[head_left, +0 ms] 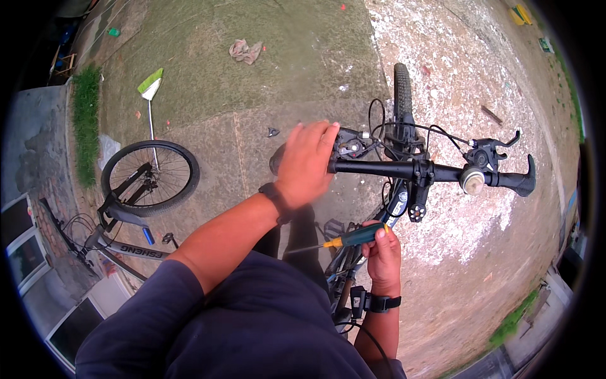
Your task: The person unscrews and removes a component from the handlebar of a bicycle using a screwdriver, and then begins to install a new component onto the same area.
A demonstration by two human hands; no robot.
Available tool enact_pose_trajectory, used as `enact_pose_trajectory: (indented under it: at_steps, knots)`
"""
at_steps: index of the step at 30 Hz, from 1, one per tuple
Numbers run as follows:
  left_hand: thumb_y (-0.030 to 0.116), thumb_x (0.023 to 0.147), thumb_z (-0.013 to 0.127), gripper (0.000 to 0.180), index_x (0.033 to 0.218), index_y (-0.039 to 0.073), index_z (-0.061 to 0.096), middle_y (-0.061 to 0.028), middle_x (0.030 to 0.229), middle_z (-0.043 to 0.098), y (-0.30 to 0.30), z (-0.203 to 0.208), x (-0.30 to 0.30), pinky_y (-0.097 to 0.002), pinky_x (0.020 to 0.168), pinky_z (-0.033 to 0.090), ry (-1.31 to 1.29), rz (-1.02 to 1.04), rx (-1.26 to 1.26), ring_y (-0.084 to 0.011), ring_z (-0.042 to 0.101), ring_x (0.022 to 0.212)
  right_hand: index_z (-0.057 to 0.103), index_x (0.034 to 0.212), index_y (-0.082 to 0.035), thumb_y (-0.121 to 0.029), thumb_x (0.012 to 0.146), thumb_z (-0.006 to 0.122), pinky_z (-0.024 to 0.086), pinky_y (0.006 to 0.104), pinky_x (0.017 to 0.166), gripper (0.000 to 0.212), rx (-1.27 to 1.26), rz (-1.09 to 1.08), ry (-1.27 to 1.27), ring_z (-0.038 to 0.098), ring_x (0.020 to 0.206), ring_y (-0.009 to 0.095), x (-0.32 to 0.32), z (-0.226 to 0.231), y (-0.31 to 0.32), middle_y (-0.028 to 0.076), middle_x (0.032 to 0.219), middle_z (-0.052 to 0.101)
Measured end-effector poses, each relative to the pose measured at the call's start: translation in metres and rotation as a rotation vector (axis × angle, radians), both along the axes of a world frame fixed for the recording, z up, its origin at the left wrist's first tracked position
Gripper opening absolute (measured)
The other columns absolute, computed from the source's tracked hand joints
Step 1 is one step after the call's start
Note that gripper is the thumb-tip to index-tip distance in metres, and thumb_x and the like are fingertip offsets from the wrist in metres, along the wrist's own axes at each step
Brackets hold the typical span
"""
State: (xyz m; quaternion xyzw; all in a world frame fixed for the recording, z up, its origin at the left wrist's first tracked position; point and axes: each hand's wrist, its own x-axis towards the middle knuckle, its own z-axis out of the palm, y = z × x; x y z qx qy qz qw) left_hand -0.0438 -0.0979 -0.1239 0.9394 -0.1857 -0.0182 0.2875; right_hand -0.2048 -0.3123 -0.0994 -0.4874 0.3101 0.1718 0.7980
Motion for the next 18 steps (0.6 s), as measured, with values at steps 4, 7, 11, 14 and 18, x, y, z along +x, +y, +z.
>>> enact_pose_trajectory:
  at_steps: [4,7,11,14,18]
  knots:
    - [0.006,0.067,0.076,0.081,0.142,0.002,0.047,-0.0179,0.135,0.056,0.0015,-0.0012,0.0001,-0.0539,0.117,0.031,-0.015,0.006,-0.016,-0.0362,0.051,0.131,0.066,0.115,0.003,-0.038,0.103,0.061,0.038,0.0226,0.058,0.043,0.017,-0.002,-0.004,0.049,0.063,0.010,0.0021,-0.0008,0.0007,0.001,0.077,0.058]
    - [0.008,0.067,0.078,0.081,0.142,0.002,0.047,-0.0180,0.134,0.057,0.0032,-0.0036,0.0011,-0.0534,0.117,0.032,-0.013,0.009,-0.045,-0.0364,0.053,0.129,0.066,0.115,0.003,-0.038,0.103,0.061,0.038,0.0225,0.058,0.043,0.021,0.001,-0.003,0.050,0.062,0.009,0.0033,-0.0018,0.0009,0.002,0.078,0.060]
    - [0.015,0.067,0.082,0.083,0.142,0.003,0.047,-0.0184,0.134,0.058,0.0037,-0.0037,0.0029,-0.0529,0.117,0.033,-0.035,0.010,-0.053,-0.0362,0.054,0.129,0.067,0.115,0.002,-0.035,0.102,0.063,0.039,0.0214,0.058,0.040,0.035,-0.003,0.012,0.051,0.063,0.007,0.0061,-0.0035,0.0027,0.001,0.080,0.063]
    - [0.019,0.068,0.084,0.085,0.142,0.003,0.047,-0.0185,0.135,0.058,0.0020,0.0007,0.0037,-0.0525,0.117,0.033,-0.041,0.007,-0.041,-0.0357,0.054,0.129,0.068,0.115,0.001,-0.034,0.102,0.064,0.040,0.0209,0.059,0.037,0.051,-0.002,0.019,0.051,0.064,0.007,0.0077,-0.0032,0.0045,0.000,0.080,0.063]
    - [0.018,0.068,0.084,0.085,0.143,0.004,0.047,-0.0183,0.135,0.058,0.0021,-0.0020,0.0032,-0.0526,0.116,0.034,-0.064,0.011,-0.033,-0.0355,0.054,0.129,0.068,0.115,0.001,-0.034,0.102,0.064,0.040,0.0208,0.059,0.038,0.066,0.004,0.011,0.051,0.063,0.006,0.0084,-0.0049,0.0055,-0.001,0.080,0.063]
